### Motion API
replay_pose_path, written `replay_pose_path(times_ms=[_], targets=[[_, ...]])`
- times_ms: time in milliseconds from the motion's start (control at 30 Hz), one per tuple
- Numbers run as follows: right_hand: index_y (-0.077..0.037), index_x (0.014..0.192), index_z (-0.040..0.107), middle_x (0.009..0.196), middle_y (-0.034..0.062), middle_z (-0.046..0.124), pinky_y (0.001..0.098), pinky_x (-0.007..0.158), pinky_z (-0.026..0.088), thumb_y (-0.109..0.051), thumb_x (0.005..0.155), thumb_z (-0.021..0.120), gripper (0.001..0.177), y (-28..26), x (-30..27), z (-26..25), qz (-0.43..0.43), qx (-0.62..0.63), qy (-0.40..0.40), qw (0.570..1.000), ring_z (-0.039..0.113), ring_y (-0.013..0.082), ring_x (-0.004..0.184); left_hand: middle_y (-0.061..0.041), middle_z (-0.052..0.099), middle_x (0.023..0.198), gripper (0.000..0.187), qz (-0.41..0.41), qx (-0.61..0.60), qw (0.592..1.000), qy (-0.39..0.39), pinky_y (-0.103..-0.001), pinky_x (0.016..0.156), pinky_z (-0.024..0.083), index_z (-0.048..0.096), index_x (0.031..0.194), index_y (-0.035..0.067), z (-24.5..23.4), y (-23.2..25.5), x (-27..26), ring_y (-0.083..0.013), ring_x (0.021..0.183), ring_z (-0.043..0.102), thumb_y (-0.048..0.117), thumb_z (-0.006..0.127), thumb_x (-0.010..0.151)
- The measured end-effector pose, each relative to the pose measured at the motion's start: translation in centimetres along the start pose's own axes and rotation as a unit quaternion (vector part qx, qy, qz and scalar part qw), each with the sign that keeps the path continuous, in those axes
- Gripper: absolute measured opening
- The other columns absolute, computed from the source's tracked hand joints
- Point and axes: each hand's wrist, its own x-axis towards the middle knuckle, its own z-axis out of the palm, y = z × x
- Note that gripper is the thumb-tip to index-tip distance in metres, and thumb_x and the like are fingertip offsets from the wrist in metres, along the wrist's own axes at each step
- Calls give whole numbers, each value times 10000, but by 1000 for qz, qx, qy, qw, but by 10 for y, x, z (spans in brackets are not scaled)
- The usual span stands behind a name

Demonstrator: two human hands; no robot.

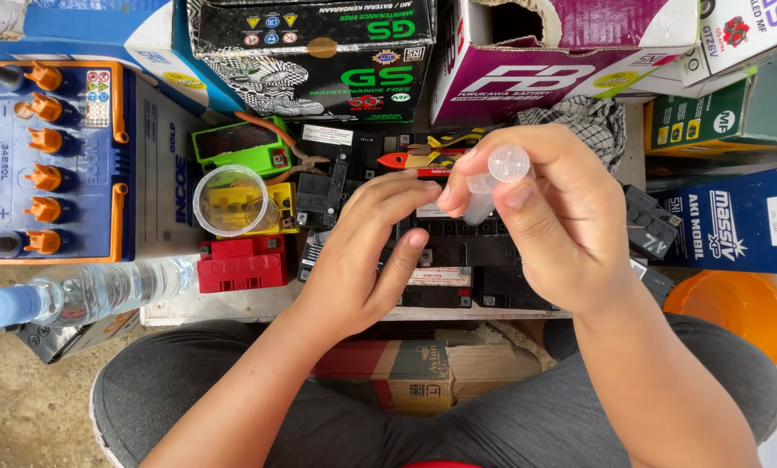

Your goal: Refilling battery cells with liquid using a syringe

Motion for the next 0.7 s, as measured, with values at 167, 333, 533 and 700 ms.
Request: replay_pose_path(times_ms=[167,333,533,700], targets=[[17,1165,542,1016,171,671,383,953,612,-257,1120,410,307,0,2,-1,-11,-16,6,1000,714,285,999,-184,599,1379,330,1,-9,1000,6,-518,1203,451,509,1378,5,-5,6,4,-397,1370,566,191,415,1122],[23,1157,578,1121,176,678,429,1103,556,-267,1118,421,332,0,4,-5,-25,-48,17,998,655,333,1155,-201,588,1445,367,-4,-33,999,11,-527,1273,433,501,1415,-15,-9,21,14,-411,1467,522,199,423,1127],[64,1136,617,1176,194,645,452,1122,537,-178,1108,426,310,-5,11,-9,-60,-109,1,992,632,347,1193,-228,627,1409,375,-28,-89,996,-5,-411,1149,517,526,1378,-49,-7,29,35,-339,1329,651,149,562,1061],[66,1169,623,1189,193,621,454,1151,540,-186,1114,440,316,-3,10,-10,-62,-112,22,992,629,364,1230,-60,703,1046,189,-8,-142,989,-32,-277,832,598,603,1236,34,-4,27,52,-119,898,672,119,593,1068]])
